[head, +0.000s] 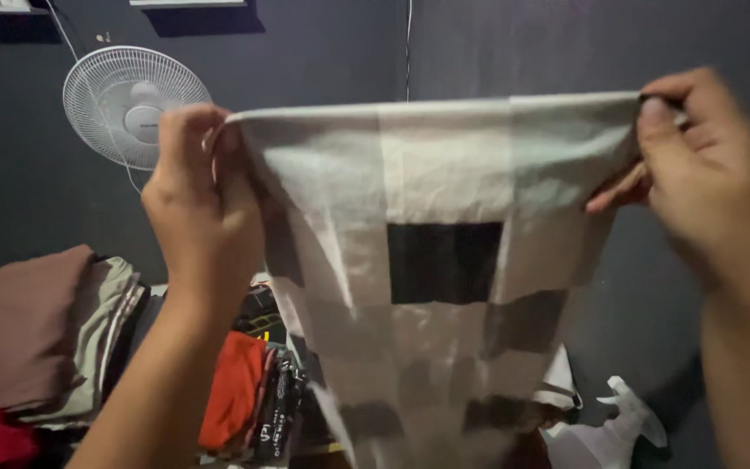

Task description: The person folds several pieces of clothing one by one, including a checkered shirt, a light blue short, a white short, and a pink short. Each item is smoothed, folded into a compact rectangle, and placed on a growing stack on the floor.

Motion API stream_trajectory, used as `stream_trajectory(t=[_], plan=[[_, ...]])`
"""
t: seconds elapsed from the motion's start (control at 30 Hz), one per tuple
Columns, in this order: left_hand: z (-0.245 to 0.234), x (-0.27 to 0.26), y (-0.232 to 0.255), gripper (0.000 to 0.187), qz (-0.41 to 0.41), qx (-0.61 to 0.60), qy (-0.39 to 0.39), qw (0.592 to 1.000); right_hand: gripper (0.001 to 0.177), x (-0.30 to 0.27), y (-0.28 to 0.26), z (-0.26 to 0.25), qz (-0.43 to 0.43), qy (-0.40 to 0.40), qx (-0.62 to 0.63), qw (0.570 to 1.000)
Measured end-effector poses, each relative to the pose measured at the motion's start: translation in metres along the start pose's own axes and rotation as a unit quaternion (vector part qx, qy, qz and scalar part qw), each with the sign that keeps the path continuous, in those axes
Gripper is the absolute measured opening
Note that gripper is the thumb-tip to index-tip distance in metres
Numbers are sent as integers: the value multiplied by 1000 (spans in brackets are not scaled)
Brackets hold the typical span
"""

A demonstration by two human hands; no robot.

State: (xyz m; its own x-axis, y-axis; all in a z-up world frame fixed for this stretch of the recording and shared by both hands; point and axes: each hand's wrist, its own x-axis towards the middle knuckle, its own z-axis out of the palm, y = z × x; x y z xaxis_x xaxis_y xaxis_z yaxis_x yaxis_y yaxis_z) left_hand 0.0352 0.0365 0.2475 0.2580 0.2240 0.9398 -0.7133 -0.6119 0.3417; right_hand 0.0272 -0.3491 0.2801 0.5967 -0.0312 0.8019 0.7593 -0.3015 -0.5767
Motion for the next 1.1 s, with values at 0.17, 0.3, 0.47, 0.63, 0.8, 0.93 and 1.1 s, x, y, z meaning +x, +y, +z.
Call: stream_trajectory(t=[0.17,0.3,0.47,0.63,0.8,0.93,1.1], plan=[[39,11,-82,25,-99,97,-136,981,16,47,64,12,183,-100,-28,978],[86,-22,-162,25,-216,166,-221,936,20,59,166,72,300,-185,-7,936],[119,35,-183,28,-122,106,-83,983,17,113,201,103,-38,-55,-208,976],[87,91,-135,45,51,-56,-1,997,16,142,155,77,-144,15,-76,987],[31,11,-90,31,132,8,-37,991,14,51,130,42,95,-73,149,982],[-25,-90,-48,17,123,61,-113,984,20,-53,122,13,255,-177,2,951],[-92,-186,-1,18,-70,18,-315,946,25,-164,117,-23,346,-287,56,892]])
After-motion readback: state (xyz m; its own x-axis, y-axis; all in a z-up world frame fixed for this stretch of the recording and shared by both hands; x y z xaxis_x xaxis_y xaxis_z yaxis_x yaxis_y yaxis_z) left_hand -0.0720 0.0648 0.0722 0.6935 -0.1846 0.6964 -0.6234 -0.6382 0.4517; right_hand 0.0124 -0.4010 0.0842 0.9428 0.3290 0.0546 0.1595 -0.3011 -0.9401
